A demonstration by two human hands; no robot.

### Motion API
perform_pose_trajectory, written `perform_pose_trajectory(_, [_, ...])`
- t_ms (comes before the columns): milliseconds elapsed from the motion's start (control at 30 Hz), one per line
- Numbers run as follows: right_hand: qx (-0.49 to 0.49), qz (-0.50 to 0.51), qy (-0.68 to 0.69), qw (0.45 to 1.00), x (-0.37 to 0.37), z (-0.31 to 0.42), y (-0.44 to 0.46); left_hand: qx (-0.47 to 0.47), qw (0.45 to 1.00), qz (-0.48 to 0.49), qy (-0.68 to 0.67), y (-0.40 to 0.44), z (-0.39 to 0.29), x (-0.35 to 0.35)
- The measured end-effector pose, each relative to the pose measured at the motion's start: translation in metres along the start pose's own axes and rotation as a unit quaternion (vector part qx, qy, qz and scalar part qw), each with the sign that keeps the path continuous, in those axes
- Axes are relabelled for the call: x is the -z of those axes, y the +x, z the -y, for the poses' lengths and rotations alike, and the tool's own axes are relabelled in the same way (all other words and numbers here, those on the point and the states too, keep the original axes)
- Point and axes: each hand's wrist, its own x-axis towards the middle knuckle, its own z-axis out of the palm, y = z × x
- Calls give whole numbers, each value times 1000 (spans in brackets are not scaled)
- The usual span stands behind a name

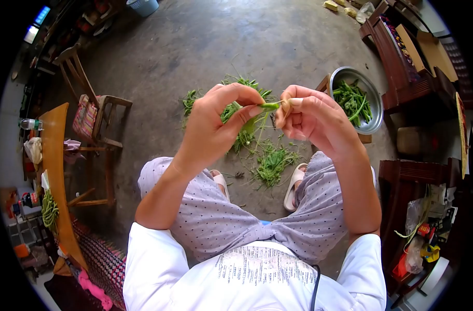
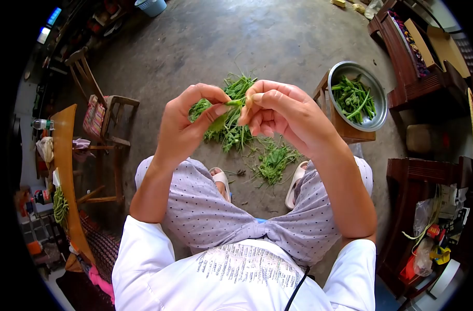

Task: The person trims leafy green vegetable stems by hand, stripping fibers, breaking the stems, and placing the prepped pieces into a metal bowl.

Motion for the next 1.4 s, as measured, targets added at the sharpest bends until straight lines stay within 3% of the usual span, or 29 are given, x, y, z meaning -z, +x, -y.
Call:
perform_pose_trajectory(167, [-17, 16, -45, 999, 1, -6, 0, -40, 995, -16, 87, -2, -4, -3])
perform_pose_trajectory(267, [19, 30, -39, 999, -2, -8, 1, -55, 994, -12, 96, -2, -3, -3])
perform_pose_trajectory(533, [-16, -27, -3, 999, -9, -9, 5, -163, 967, -32, 191, 3, 2, -5])
perform_pose_trajectory(667, [-11, -20, -1, 1000, -7, -8, 3, -158, 966, -26, 204, 0, 3, -5])
perform_pose_trajectory(767, [4, -33, -71, 997, -11, -6, 1, -97, 987, -5, 130, -3, 5, -6])
perform_pose_trajectory(833, [40, -62, -215, 974, -13, -7, 0, -4, 998, 4, 61, -4, 1, -6])
perform_pose_trajectory(867, [40, -61, -214, 974, -11, -9, 0, -4, 998, 5, 62, -3, 3, -5])
perform_pose_trajectory(933, [74, -79, -286, 952, -8, -15, 0, 39, 991, -7, -130, 0, 12, 0])
perform_pose_trajectory(1067, [26, -80, -356, 931, -7, -9, -4, 66, 983, -40, -168, 6, 8, 16])
perform_pose_trajectory(1133, [25, -109, -519, 847, -4, -7, -9, 68, 976, -87, -185, 9, 12, 29])
perform_pose_trajectory(1167, [27, -105, -518, 848, 1, -9, -12, 69, 967, -132, -205, 11, 14, 35])
perform_pose_trajectory(1233, [22, -113, -625, 772, 17, -18, -17, 55, 966, -164, -195, 13, 18, 49])
perform_pose_trajectory(1300, [-16, -112, -639, 761, 33, -25, -23, 40, 944, -243, -220, 13, 20, 62])
perform_pose_trajectory(1367, [-53, -96, -746, 657, 62, -42, -30, 46, 942, -252, -219, 8, 26, 78])
perform_pose_trajectory(1400, [-51, -94, -745, 658, 73, -48, -34, 41, 936, -265, -227, 6, 27, 83])
